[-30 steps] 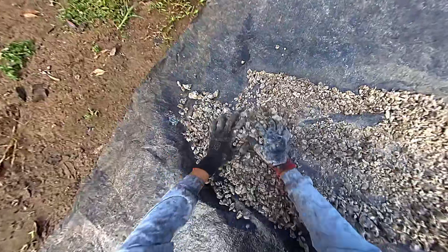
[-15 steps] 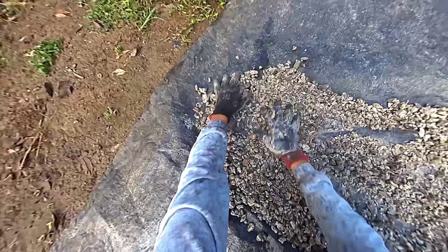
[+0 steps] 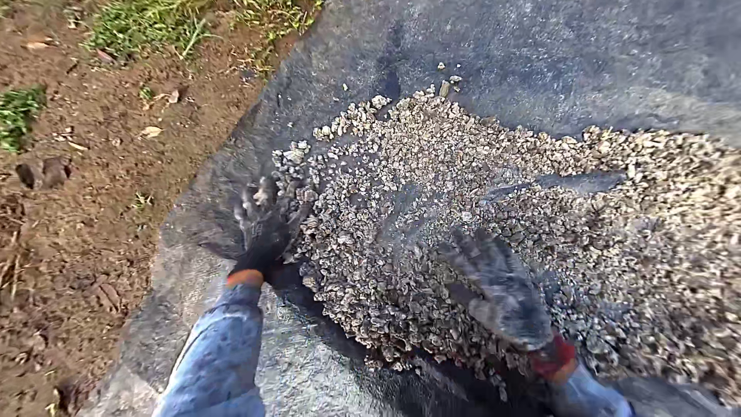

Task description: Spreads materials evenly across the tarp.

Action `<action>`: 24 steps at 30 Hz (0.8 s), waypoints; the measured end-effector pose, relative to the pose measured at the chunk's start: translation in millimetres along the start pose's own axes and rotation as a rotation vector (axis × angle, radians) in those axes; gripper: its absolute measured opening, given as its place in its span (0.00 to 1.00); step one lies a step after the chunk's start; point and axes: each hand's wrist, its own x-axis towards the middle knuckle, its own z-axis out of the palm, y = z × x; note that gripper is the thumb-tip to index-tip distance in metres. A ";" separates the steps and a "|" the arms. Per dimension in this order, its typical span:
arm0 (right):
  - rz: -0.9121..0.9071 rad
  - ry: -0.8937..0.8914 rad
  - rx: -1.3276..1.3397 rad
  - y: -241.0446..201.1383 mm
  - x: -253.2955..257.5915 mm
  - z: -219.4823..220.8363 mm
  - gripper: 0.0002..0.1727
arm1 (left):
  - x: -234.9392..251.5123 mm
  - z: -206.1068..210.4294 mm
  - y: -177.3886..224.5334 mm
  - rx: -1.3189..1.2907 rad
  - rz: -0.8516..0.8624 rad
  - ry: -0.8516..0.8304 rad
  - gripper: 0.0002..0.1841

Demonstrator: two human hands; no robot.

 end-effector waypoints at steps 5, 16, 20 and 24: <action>0.907 0.071 -0.423 223.0 -107.7 -126.9 0.46 | -84.1 -4.5 97.8 -0.052 0.109 -0.002 0.39; 0.693 0.063 -0.011 133.4 -41.7 -31.7 0.47 | -29.7 27.4 366.8 -0.291 1.069 -0.165 0.49; 0.540 0.118 0.032 182.4 -62.2 -95.3 0.35 | 12.1 58.0 423.2 -0.325 1.278 -0.130 0.38; 1.203 0.277 -0.387 314.7 -203.7 -155.0 0.50 | 73.0 66.1 427.5 -0.146 1.039 0.000 0.44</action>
